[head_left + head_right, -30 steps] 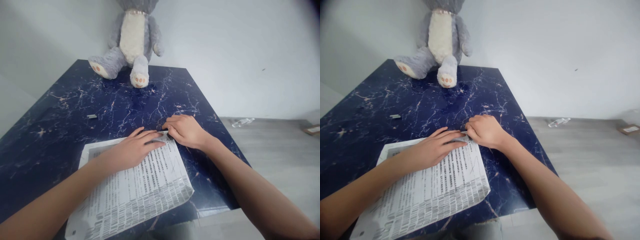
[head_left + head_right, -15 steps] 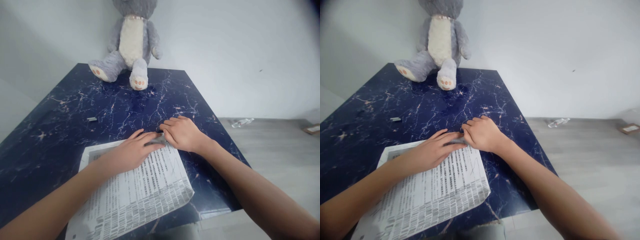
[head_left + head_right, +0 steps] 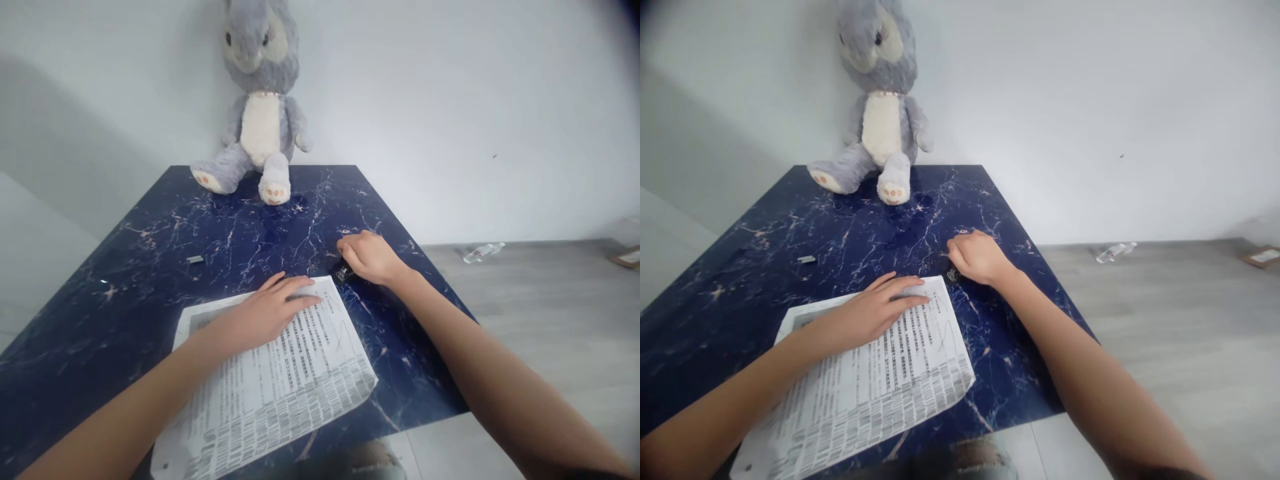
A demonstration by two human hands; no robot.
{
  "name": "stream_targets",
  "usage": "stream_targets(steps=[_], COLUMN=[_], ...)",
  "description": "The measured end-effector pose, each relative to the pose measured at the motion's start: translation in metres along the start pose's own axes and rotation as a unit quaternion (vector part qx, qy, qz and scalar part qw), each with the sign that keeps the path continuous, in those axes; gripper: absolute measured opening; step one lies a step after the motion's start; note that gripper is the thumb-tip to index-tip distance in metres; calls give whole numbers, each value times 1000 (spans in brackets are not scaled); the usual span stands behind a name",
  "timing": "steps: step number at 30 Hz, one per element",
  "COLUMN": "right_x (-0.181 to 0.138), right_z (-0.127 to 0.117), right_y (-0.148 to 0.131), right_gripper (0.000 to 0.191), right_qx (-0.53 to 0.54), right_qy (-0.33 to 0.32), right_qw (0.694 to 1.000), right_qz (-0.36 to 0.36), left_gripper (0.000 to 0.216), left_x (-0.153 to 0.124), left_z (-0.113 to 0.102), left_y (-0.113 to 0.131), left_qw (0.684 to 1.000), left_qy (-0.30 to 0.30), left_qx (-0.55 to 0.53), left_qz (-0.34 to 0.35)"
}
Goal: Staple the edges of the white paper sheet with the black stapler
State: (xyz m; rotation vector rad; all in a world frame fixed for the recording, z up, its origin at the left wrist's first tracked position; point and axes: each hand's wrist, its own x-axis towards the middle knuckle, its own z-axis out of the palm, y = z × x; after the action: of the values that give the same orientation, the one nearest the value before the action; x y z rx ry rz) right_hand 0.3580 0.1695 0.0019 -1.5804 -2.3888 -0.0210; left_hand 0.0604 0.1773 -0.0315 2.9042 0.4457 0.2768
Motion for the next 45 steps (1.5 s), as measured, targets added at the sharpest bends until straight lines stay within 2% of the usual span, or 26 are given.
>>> stream_targets(steps=[3, 8, 10, 17, 20, 23, 25, 26, 28, 29, 31, 33, 35, 40, 45], right_x=[-1, -1, -2, -8, -8, -8, -9, -9, -10, -10, -10, -9, -9, -10, -10], right_z=[1, 11, 17, 36, 35, 33, 32, 32, 33, 34, 35, 36, 36, 36, 32], right_y=[16, 13, 11, 12, 9, 5, 2, 2, 0, -1, -2, -3, -4, -2, -4], right_gripper=[38, 36, 35, 42, 47, 46, 44, 43, 41, 40, 38, 38, 39, 42, 43], right_qx=[19, -32, -52, -49, -63, -77, -88, -93, -104, -109, -116, -120, -120, -117, -106], right_qy=[16, 44, 63, 177, 219, 252, 263, 266, 270, 272, 272, 269, 263, 245, 223], right_qw=[999, 997, 995, 982, 973, 963, 959, 957, 954, 953, 951, 951, 952, 954, 958], right_qz=[41, 57, 48, 41, 45, 52, 60, 64, 72, 76, 85, 95, 103, 129, 142], left_gripper=[59, 97, 104, 97, 74, 38, 33, 33, 33, 34, 36, 36, 36, 28, 18], left_x=[0, 2, 3, 4, 2, -9, -24, -33, -52, -60, -73, -81, -84, -90, -90], left_z=[4, 9, 8, 5, -3, -24, -43, -51, -62, -65, -67, -64, -61, -60, -63], left_y=[-1, -1, 0, 8, 1, -21, -38, -47, -60, -65, -71, -75, -79, -87, -85], left_qw=[1000, 998, 997, 998, 999, 987, 955, 932, 862, 830, 779, 759, 765, 818, 851], left_qy=[-10, -53, -65, -35, 19, 143, 221, 232, 213, 209, 200, 191, 171, 130, 138], left_qx=[2, 0, -4, -14, -8, 11, 44, 69, 110, 117, 117, 109, 100, 85, 64], left_qz=[7, 26, 29, 41, 29, -69, -192, -269, -446, -504, -583, -613, -613, -554, -503])
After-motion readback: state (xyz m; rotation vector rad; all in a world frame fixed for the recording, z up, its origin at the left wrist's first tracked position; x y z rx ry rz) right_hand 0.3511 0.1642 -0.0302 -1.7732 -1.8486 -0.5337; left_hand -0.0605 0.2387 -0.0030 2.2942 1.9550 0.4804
